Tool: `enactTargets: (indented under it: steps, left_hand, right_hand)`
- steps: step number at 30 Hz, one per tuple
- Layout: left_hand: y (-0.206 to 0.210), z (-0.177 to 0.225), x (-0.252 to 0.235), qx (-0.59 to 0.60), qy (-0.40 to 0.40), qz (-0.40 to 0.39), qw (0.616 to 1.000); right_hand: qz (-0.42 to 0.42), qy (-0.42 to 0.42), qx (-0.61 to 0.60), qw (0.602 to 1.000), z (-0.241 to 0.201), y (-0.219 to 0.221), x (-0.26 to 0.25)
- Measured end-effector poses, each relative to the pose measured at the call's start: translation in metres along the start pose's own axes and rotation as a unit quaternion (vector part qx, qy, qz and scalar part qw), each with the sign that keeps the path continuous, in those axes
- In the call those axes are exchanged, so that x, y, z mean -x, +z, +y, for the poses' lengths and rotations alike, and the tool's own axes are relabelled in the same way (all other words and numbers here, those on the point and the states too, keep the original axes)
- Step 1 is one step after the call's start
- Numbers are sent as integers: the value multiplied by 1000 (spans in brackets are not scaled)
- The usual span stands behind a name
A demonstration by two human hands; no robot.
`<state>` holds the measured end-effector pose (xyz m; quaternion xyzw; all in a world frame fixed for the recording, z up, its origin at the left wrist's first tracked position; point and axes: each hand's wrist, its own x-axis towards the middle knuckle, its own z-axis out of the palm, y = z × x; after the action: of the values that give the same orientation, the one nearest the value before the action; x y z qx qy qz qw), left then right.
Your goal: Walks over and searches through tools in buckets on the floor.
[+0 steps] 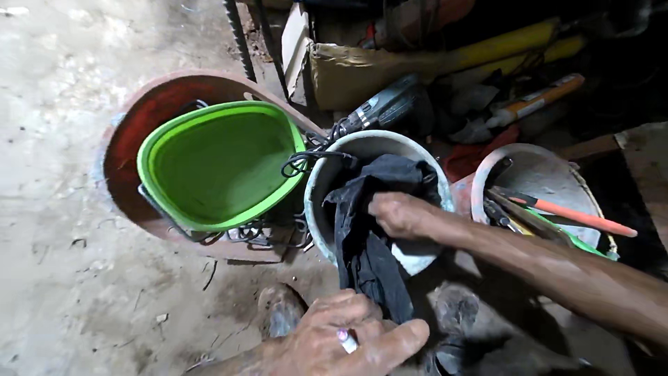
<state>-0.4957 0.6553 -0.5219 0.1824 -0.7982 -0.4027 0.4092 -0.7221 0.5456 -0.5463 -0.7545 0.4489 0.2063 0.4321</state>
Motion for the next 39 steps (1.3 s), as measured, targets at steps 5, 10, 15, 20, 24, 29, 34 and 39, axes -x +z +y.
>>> enactTargets:
  steps: [5, 10, 15, 20, 24, 29, 34, 39]
  left_hand:
    - [-6, 1, 10, 10, 12, -29, 999]
    - [-13, 1, 8, 27, -12, -14, 999]
    - [-29, -4, 10, 20, -29, 13, 999]
    - [-36, -11, 19, 15, -50, 27, 998]
    - [-37, -7, 21, 26, -70, 54, 996]
    - [-43, -6, 22, 57, -95, 76, 991]
    - [-30, 0, 14, 104, -82, 67, 989]
    - [-42, -5, 11, 115, -136, 110, 978]
  right_hand:
    - [131, 84, 32, 987, 13, -31, -15]
    - [134, -121, 144, 973, 14, -11, -28]
    - [-91, 157, 135, 974, 24, -2, -8]
    - [-135, 197, 119, 964, 22, 3, 3]
    - [-141, 223, 128, 956, 26, -1, -3]
    - [-62, 164, 67, 982, 33, -10, -4]
    - [-33, 102, 15, 994, 15, 10, -33]
    - [-152, 148, 30, 977, 18, 31, -28]
